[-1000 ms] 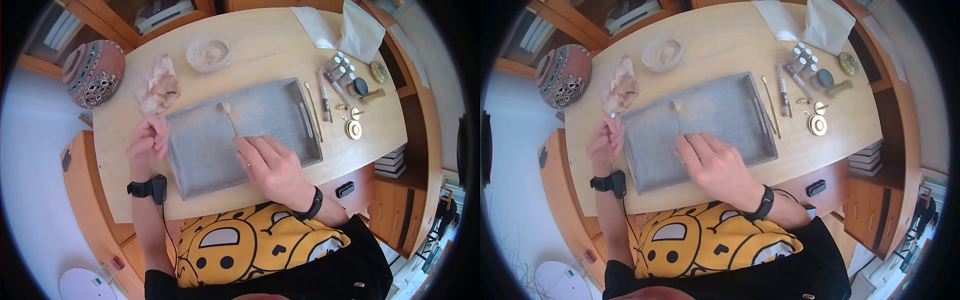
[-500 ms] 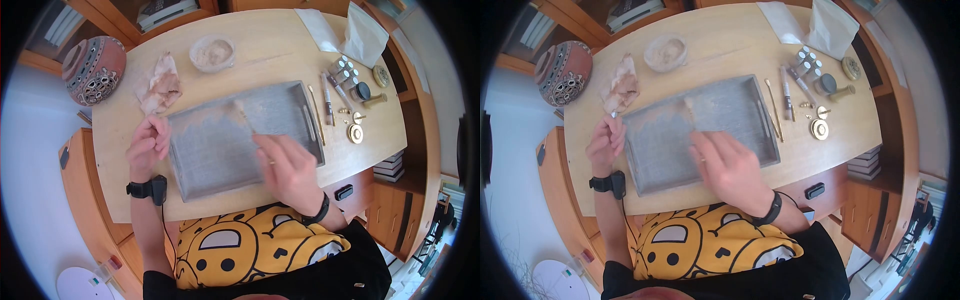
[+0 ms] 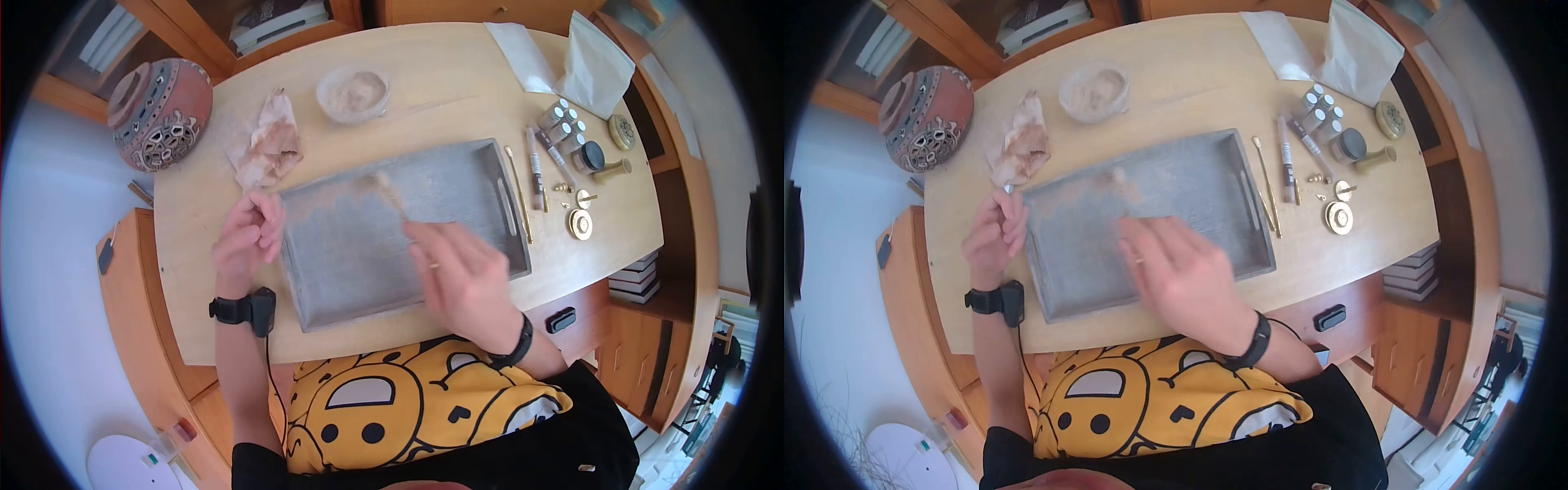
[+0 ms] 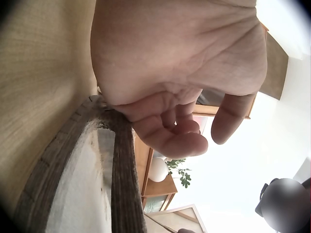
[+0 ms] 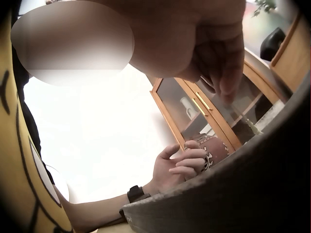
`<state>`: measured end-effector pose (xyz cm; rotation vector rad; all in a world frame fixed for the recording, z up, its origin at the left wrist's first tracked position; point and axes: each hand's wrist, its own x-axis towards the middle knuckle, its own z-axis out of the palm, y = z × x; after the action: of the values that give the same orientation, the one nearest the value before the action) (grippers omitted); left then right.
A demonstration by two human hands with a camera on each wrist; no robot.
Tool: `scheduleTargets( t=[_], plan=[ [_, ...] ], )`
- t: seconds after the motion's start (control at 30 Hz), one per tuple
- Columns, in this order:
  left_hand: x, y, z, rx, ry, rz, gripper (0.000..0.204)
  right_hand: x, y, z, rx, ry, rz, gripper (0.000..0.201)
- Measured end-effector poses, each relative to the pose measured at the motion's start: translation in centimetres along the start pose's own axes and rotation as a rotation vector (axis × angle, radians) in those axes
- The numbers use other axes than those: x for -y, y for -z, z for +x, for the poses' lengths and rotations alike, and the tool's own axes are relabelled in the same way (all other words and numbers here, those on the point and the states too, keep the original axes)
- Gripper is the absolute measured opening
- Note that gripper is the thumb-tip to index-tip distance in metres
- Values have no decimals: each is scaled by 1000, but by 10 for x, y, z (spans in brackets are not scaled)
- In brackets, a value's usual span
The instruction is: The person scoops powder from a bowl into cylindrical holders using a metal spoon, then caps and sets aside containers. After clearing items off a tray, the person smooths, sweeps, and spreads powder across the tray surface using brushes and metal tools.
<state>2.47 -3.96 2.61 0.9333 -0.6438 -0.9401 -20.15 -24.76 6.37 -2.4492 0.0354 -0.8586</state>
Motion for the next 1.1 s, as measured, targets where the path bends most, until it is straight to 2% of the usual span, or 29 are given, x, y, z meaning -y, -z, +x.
scheduleTargets(
  t=[0.07,0.2,0.27,0.3,0.37,0.5,0.57,0.6,0.63,0.7,0.73,0.8,0.93,1.0,1.1],
  plan=[
    [1,0,-4,-17,9,-9,32,-2,14,-5,-5,-142,-153,25],
    [-2,0,0,-12,17,31,32,-15,1,-1,-97,-153,-243,24],
    [-1,-2,0,-4,21,30,32,-12,-14,0,12,-97,-141,22],
    [-1,-3,0,-6,19,28,32,-9,-16,0,7,-106,-140,22],
    [-3,-3,0,-4,9,28,32,-4,-18,4,54,-31,103,21],
    [1,0,-2,-7,15,-23,32,-2,8,-3,7,-46,100,21],
    [0,2,-4,-17,20,-20,32,-7,20,-8,-92,-152,-111,21],
    [0,2,-4,-17,27,-14,32,-5,23,-8,-69,-238,-145,22],
    [-1,1,-3,-12,33,-7,33,-6,22,-7,-71,-234,-148,22],
    [-1,-1,0,-7,18,3,32,-8,14,-7,87,-185,-213,22],
    [0,-3,0,-8,8,14,31,-8,6,-6,82,-191,-213,22],
    [0,-3,-2,-11,20,24,31,-2,-10,-5,57,-51,-50,23],
    [-1,-6,-1,-26,4,14,32,2,0,2,-3,33,-16,23],
    [0,-6,-3,-48,25,8,32,2,20,-8,6,-113,-194,23],
    [-3,-4,-3,-41,25,21,33,-6,20,-12,33,-197,-244,24]
  ],
)
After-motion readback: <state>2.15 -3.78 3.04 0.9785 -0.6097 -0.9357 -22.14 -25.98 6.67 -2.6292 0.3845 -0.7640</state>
